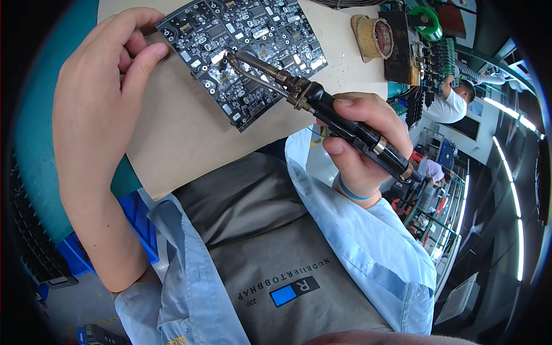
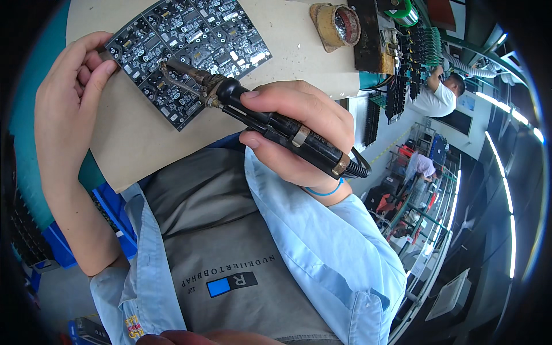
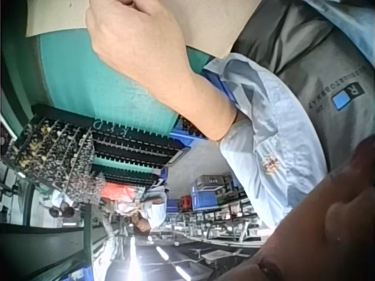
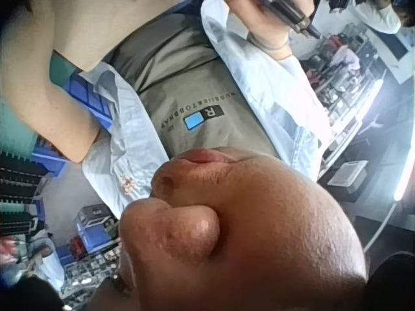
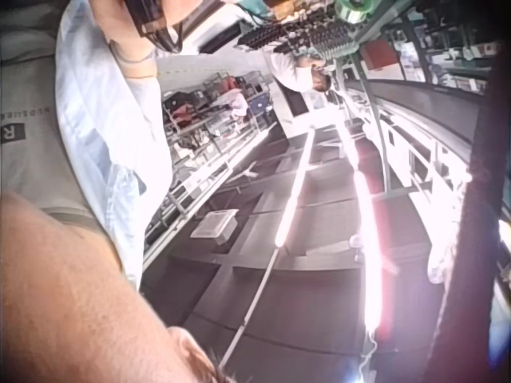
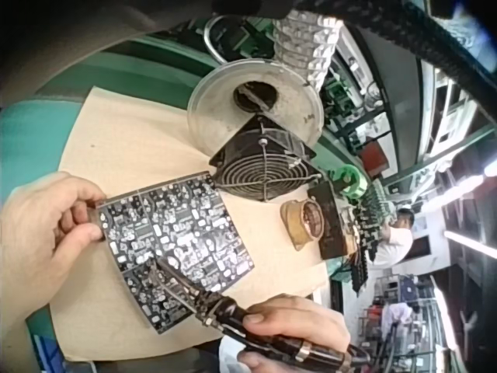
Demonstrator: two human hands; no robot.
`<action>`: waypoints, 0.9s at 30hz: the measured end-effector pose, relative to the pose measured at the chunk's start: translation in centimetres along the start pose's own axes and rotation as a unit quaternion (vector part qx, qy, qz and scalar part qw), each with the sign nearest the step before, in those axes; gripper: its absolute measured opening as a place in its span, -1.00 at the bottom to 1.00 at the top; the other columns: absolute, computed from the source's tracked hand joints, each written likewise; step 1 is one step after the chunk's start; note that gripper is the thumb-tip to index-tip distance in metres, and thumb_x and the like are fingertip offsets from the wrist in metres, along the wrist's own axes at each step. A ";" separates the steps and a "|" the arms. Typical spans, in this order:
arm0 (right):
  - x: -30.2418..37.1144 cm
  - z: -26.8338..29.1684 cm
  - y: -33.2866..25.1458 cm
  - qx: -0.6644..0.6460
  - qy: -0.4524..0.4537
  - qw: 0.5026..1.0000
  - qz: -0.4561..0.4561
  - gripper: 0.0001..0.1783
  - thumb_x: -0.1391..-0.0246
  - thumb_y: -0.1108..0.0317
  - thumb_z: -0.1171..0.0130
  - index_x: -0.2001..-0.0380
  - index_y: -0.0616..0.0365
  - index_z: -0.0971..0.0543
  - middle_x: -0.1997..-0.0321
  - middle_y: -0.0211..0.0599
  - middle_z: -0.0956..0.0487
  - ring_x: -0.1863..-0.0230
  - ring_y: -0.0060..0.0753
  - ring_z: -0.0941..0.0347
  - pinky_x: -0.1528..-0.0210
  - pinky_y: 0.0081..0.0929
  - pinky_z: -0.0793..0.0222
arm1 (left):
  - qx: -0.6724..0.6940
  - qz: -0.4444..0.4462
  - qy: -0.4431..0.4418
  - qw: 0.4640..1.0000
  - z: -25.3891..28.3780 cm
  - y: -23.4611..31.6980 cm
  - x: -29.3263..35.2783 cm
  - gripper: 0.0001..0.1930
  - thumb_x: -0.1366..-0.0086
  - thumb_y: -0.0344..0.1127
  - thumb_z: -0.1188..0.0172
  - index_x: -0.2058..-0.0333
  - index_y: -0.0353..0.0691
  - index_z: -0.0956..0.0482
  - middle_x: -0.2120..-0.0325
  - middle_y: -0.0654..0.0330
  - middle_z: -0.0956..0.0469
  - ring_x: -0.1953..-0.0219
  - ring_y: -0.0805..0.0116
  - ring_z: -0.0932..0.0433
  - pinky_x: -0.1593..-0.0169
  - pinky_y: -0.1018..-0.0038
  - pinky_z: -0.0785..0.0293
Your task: The person solders components onto a circuit board using a soldering iron, then sets the soldering iron down.
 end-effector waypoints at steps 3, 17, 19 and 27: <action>-0.1 0.1 0.0 0.000 -0.019 1.000 0.004 -0.54 0.23 0.51 -0.54 0.15 0.30 -0.66 0.21 -0.08 -0.72 0.21 -0.21 -0.69 0.12 -0.43 -0.58 | -0.001 0.000 0.000 1.000 0.0 0.0 0.0 -0.68 -0.28 -0.44 -0.30 -0.01 -0.26 -0.61 0.45 0.30 -0.42 0.46 0.50 -0.30 0.36 0.55 -0.32; -0.2 0.1 -0.2 0.004 -0.018 1.000 0.001 -0.53 0.23 0.52 -0.53 0.15 0.29 -0.66 0.20 -0.10 -0.71 0.21 -0.22 -0.68 0.13 -0.44 -0.58 | -0.003 0.002 0.003 1.000 -0.1 0.0 0.0 -0.69 -0.28 -0.44 -0.31 -0.01 -0.25 -0.62 0.45 0.30 -0.44 0.46 0.51 -0.30 0.38 0.55 -0.30; -0.2 0.1 -0.3 0.006 -0.019 1.000 0.000 -0.53 0.23 0.52 -0.53 0.14 0.29 -0.66 0.20 -0.10 -0.71 0.21 -0.22 -0.68 0.13 -0.44 -0.58 | -0.002 0.003 -0.001 1.000 -0.1 0.0 0.0 -0.69 -0.28 -0.44 -0.31 -0.01 -0.24 -0.62 0.45 0.30 -0.44 0.46 0.51 -0.30 0.38 0.55 -0.30; -0.3 0.1 -0.2 0.002 -0.024 1.000 0.003 -0.52 0.22 0.51 -0.54 0.13 0.29 -0.66 0.19 -0.09 -0.71 0.20 -0.22 -0.68 0.12 -0.43 -0.57 | -0.001 -0.008 0.001 1.000 0.0 -0.1 0.0 -0.69 -0.27 -0.45 -0.31 -0.01 -0.24 -0.62 0.45 0.30 -0.44 0.46 0.50 -0.30 0.38 0.55 -0.30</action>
Point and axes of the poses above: each hand's wrist, its own x-axis away from the middle knuckle, its own z-axis out of the back of the hand, y = z × x, the point moved 2 cm from there along -x, towards the middle knuckle
